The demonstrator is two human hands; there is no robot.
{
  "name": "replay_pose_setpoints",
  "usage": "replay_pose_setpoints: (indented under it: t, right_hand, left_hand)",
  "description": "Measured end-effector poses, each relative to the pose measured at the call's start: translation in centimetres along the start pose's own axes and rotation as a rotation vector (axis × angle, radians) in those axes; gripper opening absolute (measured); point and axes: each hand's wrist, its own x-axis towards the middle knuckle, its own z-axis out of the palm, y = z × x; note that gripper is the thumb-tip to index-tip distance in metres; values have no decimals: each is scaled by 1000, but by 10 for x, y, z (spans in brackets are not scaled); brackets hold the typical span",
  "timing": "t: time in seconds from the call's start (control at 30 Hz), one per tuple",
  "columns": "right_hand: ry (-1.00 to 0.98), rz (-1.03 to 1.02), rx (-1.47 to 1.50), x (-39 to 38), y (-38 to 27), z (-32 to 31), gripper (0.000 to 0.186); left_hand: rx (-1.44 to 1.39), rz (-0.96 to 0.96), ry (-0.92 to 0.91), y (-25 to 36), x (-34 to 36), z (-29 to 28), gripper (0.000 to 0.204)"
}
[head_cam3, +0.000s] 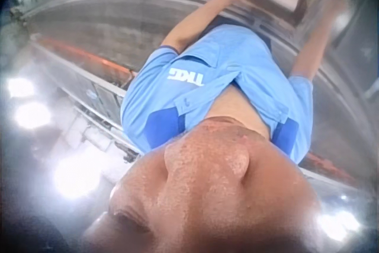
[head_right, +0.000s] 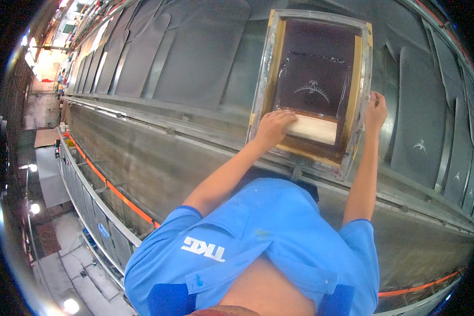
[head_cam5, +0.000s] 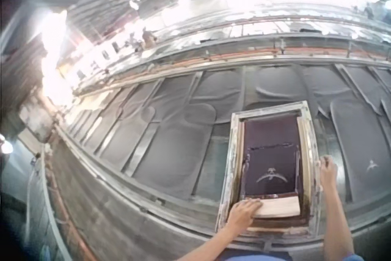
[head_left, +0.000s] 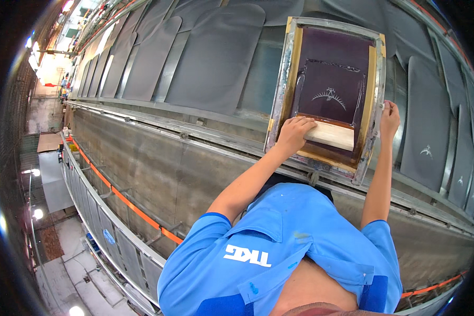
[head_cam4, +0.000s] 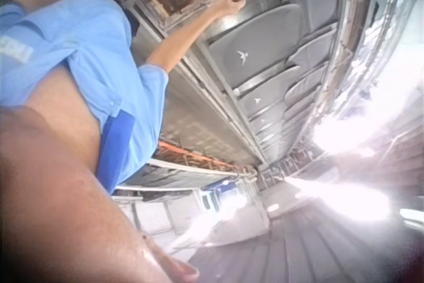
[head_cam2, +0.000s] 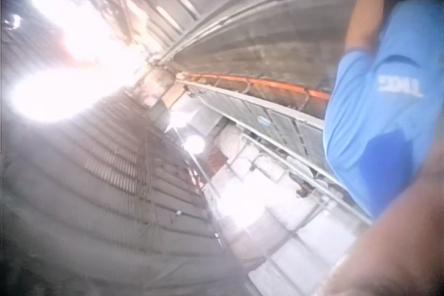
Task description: The person uses a squeegee to spread ink across a screen printing frame. They repeatedly pull the squeegee across the mesh to ensure even coverage of the dark ink. The person briefly moves the frame to a workbench to add more ink from a container before returning to the printing station to continue the process.
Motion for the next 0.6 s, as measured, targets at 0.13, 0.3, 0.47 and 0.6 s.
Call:
replay_pose_setpoints:
  t: [0.13, 0.3, 0.47, 0.6]
  right_hand:
    - [-3, -74, -10, -32, -87, 15, 31]
    - [-80, -53, 21, -91, -207, 87, 29]
    - [-26, -223, 124, -125, -237, 204, 25]
    - [-4, -230, 194, -154, -243, 293, 24]
  left_hand:
    - [-4, -39, 8, -31, -14, -59, 48]
    - [-44, -17, 57, -129, -47, -132, 50]
    - [62, -25, 18, -234, -71, -196, 48]
    - [150, -68, -73, -294, -75, -244, 45]
